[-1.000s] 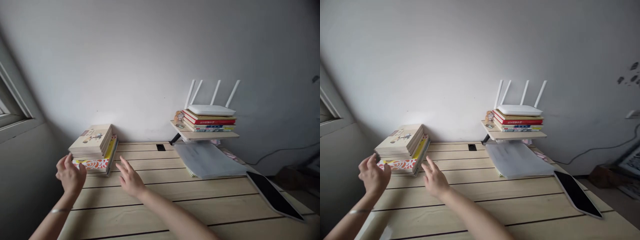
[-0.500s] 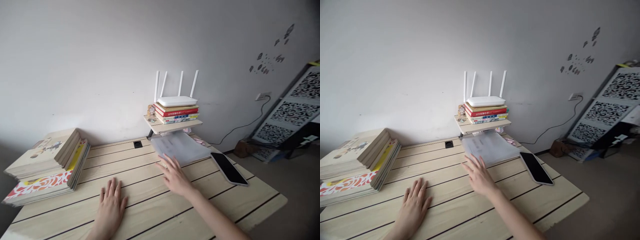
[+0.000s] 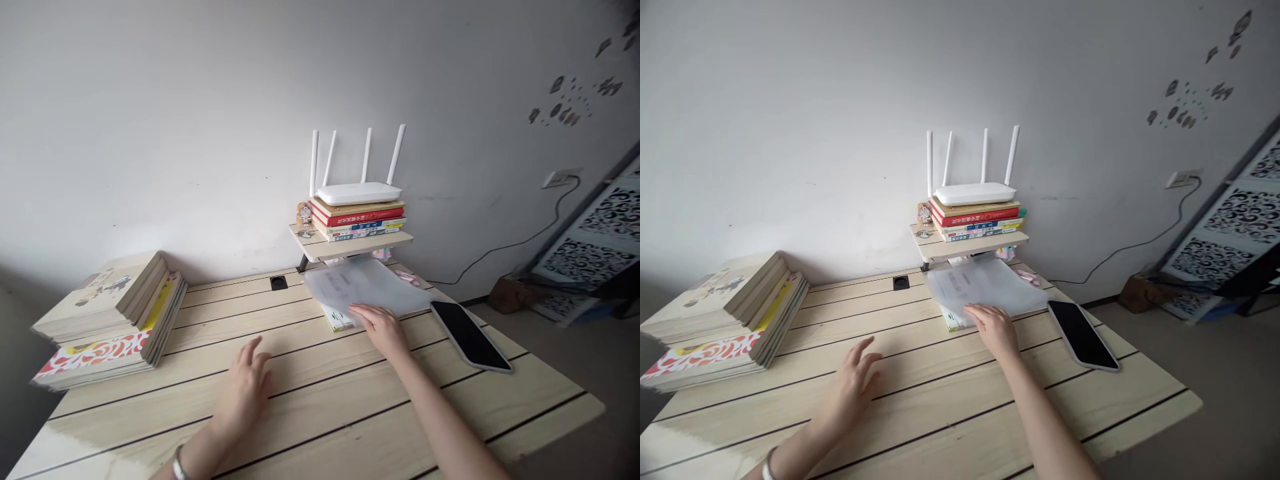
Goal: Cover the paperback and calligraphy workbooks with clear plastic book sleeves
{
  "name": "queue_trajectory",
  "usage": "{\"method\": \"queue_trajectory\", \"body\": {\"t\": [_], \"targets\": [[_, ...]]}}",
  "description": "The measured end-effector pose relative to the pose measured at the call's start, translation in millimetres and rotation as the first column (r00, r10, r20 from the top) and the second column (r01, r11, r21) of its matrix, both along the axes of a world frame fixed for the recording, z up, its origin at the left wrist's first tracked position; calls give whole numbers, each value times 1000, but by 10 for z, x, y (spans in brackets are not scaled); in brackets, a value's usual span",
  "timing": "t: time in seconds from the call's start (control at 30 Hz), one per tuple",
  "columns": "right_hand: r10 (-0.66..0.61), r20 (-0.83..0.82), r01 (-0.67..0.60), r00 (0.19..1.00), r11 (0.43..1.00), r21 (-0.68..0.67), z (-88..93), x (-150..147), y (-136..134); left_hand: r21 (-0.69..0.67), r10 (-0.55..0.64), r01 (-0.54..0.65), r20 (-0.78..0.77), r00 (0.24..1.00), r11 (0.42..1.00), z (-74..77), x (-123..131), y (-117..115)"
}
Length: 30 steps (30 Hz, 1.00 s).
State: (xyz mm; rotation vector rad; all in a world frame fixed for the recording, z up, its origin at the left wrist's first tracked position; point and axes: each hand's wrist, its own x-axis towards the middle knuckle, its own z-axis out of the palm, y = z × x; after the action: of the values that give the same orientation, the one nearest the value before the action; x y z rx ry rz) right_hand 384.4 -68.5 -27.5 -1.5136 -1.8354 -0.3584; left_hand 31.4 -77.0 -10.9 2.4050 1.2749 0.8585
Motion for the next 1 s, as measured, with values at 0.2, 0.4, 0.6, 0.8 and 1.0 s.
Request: {"method": "queue_trajectory", "body": {"t": [0.2, 0.4, 0.6, 0.8, 1.0], "targets": [[73, -44, -74, 996, 997, -34, -17, -56, -79, -673, 82, 219, 385, 919, 707, 183, 1136, 208], [137, -28, -137, 990, 991, -10, 21, -29, -172, -466, 308, -152, 278, 910, 872, 289, 1538, 849], [126, -12, -126, 992, 992, 27, 40, 38, -189, -312, 166, -129, 96, 982, 941, 460, 1396, 1554], [69, 30, -70, 997, 997, 45, 26, 63, -200, -119, -55, 37, -157, 986, 992, 424, 1463, 1687], [-136, 32, 134, 990, 989, 56, -34, 110, -189, 93, -69, 101, -300, 952, 991, 470, 1504, 1605]]}}
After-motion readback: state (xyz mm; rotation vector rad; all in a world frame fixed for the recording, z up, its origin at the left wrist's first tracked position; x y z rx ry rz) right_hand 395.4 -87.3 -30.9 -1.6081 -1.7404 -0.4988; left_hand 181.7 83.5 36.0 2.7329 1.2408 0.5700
